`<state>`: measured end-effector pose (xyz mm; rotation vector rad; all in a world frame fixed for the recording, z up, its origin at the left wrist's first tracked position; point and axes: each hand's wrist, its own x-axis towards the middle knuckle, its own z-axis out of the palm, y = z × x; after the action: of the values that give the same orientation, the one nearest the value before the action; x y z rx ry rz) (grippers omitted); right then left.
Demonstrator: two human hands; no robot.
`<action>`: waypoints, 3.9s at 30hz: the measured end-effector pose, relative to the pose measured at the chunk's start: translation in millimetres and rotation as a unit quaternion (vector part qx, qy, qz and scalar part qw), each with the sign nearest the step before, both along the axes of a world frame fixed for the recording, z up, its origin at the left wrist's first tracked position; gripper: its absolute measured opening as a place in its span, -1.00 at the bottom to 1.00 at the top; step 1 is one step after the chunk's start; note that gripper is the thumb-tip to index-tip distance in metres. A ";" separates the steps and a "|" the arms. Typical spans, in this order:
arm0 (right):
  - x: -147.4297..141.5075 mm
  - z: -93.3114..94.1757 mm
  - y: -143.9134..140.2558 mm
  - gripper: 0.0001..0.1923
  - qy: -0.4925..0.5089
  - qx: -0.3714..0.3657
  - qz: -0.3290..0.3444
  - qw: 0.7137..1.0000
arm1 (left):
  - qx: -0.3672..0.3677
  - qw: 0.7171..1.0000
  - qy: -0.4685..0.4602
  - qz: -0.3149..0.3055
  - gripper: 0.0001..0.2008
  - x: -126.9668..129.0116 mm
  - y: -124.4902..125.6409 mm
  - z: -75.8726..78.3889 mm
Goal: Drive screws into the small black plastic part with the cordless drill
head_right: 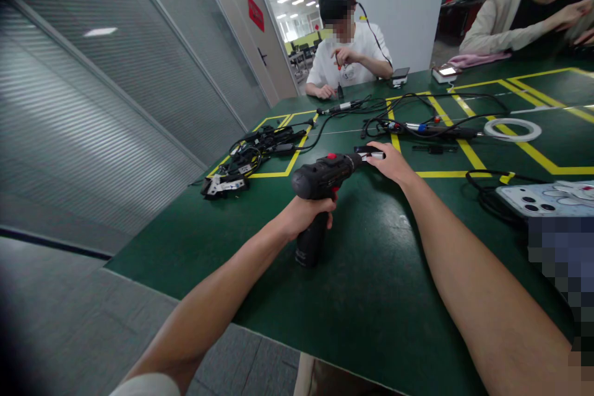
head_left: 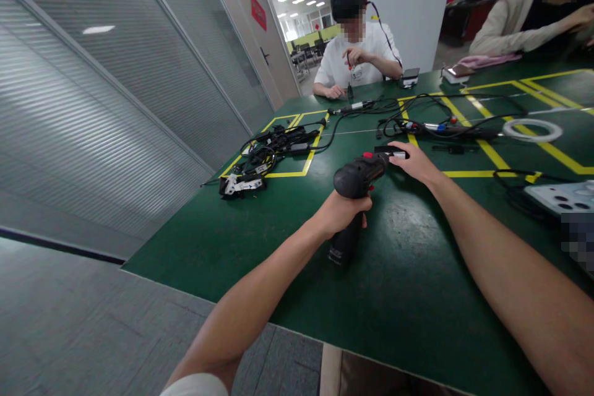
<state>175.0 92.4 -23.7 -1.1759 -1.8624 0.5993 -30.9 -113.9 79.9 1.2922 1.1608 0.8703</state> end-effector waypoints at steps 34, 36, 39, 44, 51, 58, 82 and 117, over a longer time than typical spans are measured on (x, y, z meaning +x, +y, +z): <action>-1.7 9.9 -7.8 -0.49 -0.027 -0.003 -0.005 1.000 | 0.001 1.000 -0.016 -0.008 -0.73 -1.6 1.4 0.2; -1.8 10.1 -7.7 -0.48 -0.029 -0.006 -0.007 1.000 | 0.001 1.000 -0.017 -0.005 -0.71 -0.8 0.6 1.8; -1.7 10.2 -7.4 -0.49 -0.034 -0.008 -0.009 0.999 | -0.003 1.000 -0.016 -0.001 -0.70 0.0 0.0 2.9; -1.1 10.2 -6.7 -0.49 -0.034 -0.007 -0.003 0.999 | 0.003 1.000 -0.015 -0.002 -0.72 -0.7 0.6 1.1; -0.5 8.6 -5.8 -0.49 -0.034 -0.011 -0.004 0.999 | 0.001 1.000 -0.006 0.002 -0.72 -0.6 0.7 1.4; -0.1 6.3 -3.1 -0.49 -0.039 -0.010 -0.002 0.999 | 0.007 1.000 -0.014 -0.003 -0.71 -1.1 1.4 -1.7; -0.2 8.9 -7.3 -0.48 -0.055 0.001 -0.010 0.998 | 0.009 1.000 -0.018 -0.004 -0.70 -0.7 0.9 -0.6; -1.3 7.2 -2.5 -0.50 -0.044 -0.011 -0.006 0.999 | 0.011 1.000 -0.015 -0.005 -0.72 0.7 2.3 -1.8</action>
<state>173.8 89.8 -16.5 -1.2444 -1.9260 0.5702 -30.2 -111.6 78.1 1.2977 1.1223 0.8952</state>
